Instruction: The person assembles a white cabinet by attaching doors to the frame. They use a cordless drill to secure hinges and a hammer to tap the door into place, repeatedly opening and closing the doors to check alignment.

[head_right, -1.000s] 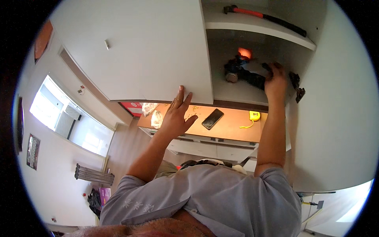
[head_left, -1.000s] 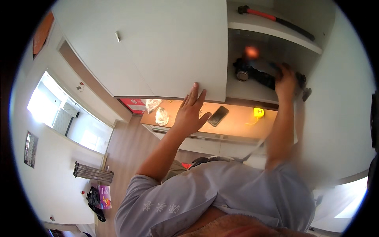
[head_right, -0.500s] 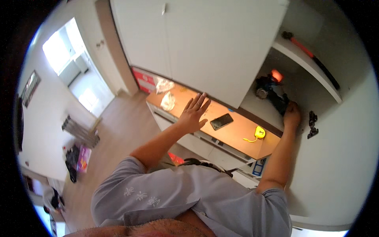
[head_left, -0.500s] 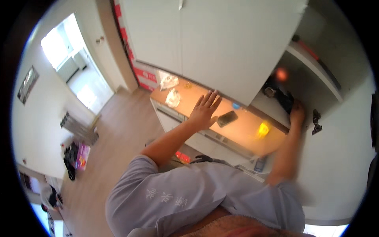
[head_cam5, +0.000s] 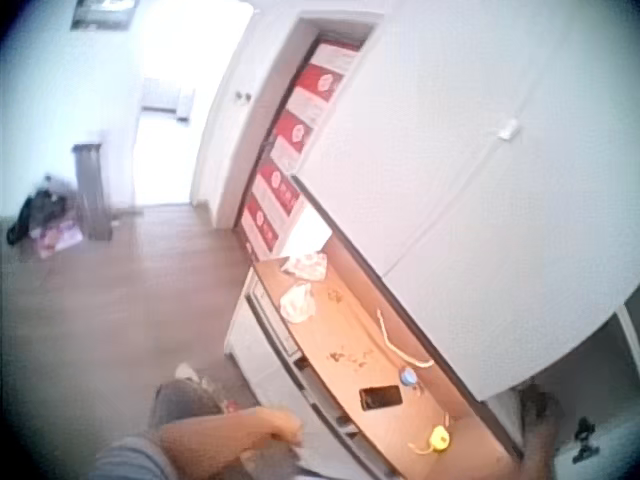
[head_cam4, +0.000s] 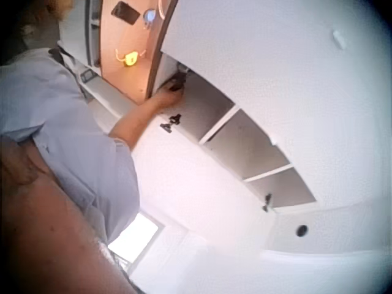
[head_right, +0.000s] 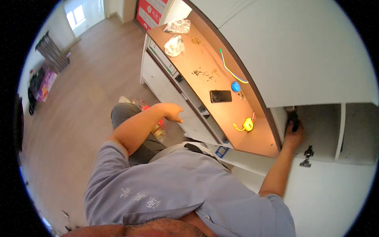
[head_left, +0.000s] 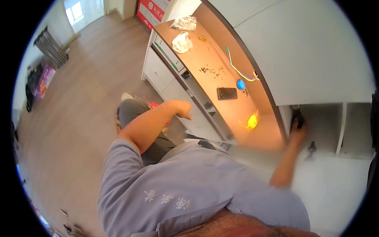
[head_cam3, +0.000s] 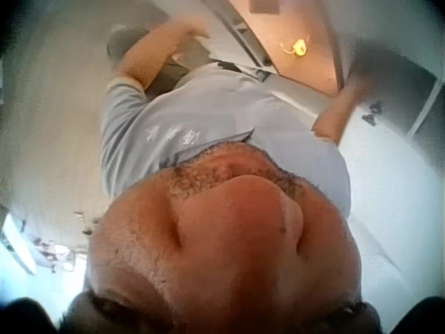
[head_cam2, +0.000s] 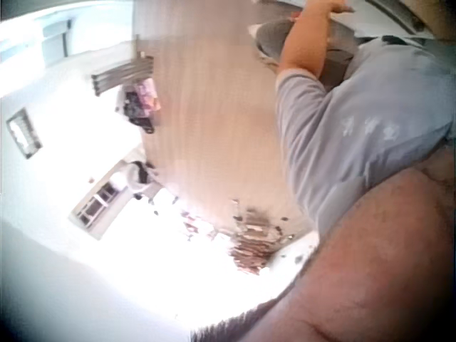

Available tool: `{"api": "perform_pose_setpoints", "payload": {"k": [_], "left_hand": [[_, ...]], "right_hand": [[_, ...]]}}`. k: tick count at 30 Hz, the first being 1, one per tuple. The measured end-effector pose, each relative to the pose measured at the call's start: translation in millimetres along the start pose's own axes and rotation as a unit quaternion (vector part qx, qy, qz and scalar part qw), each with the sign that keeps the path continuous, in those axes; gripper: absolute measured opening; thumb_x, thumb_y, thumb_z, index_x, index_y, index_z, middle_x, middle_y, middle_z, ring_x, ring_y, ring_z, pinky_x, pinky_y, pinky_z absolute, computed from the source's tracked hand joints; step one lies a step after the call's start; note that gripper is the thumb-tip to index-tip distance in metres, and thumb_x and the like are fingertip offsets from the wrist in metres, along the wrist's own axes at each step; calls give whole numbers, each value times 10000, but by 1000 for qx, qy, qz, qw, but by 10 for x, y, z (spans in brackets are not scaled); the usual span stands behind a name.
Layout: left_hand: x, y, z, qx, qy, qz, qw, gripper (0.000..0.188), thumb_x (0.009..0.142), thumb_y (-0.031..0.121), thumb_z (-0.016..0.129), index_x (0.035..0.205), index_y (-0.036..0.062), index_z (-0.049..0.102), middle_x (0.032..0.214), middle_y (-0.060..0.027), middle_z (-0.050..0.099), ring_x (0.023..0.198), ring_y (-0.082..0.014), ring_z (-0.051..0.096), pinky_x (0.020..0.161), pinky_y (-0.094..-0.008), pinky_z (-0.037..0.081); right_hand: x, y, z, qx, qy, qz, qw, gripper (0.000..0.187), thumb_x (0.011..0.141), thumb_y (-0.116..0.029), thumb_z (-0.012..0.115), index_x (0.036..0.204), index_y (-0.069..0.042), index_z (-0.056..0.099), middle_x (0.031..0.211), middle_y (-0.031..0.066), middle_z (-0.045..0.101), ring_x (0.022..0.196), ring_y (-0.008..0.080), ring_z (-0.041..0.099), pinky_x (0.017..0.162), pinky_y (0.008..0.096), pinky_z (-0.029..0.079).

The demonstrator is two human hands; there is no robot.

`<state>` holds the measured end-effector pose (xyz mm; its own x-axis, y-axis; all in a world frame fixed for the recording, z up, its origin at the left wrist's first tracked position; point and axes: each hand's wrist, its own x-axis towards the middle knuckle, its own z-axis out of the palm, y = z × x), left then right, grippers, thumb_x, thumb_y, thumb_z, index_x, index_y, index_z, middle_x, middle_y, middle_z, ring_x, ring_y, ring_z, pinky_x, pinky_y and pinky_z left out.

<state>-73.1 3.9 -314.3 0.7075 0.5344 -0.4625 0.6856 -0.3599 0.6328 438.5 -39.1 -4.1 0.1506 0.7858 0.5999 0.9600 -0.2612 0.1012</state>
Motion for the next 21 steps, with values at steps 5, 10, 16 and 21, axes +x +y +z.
{"api": "perform_pose_setpoints", "payload": {"k": [5,10,16,21], "left_hand": [[-293,226,-250,-109,167,42,979,783,957,524,656,1534,46,428,1517,-202,516,1380,-392,501,1140,-465,422],[-452,160,-324,-86,138,1,987,724,966,474,650,1523,56,453,1487,-222,536,1357,-389,524,1125,-466,437],[-836,218,-393,-170,346,63,921,604,933,342,724,1436,52,557,1344,-202,647,1234,-368,621,1034,-456,502],[-2258,360,-952,-261,788,192,523,495,919,80,724,1386,20,570,1337,-121,659,1218,-244,627,1020,-345,492]], "right_hand": [[32,35,46,97,-44,10,994,512,1015,-321,638,1389,24,584,1356,269,610,1207,419,605,1044,463,469],[18,163,193,63,-33,15,997,572,1023,-378,617,1425,22,548,1385,281,589,1269,439,570,1085,472,447],[87,523,421,66,-12,-22,998,574,1017,-392,615,1418,14,560,1408,273,572,1293,449,545,1095,483,433],[78,285,314,133,-38,-12,990,561,1026,-405,589,1392,21,581,1379,271,595,1268,463,557,1084,491,436]]}}
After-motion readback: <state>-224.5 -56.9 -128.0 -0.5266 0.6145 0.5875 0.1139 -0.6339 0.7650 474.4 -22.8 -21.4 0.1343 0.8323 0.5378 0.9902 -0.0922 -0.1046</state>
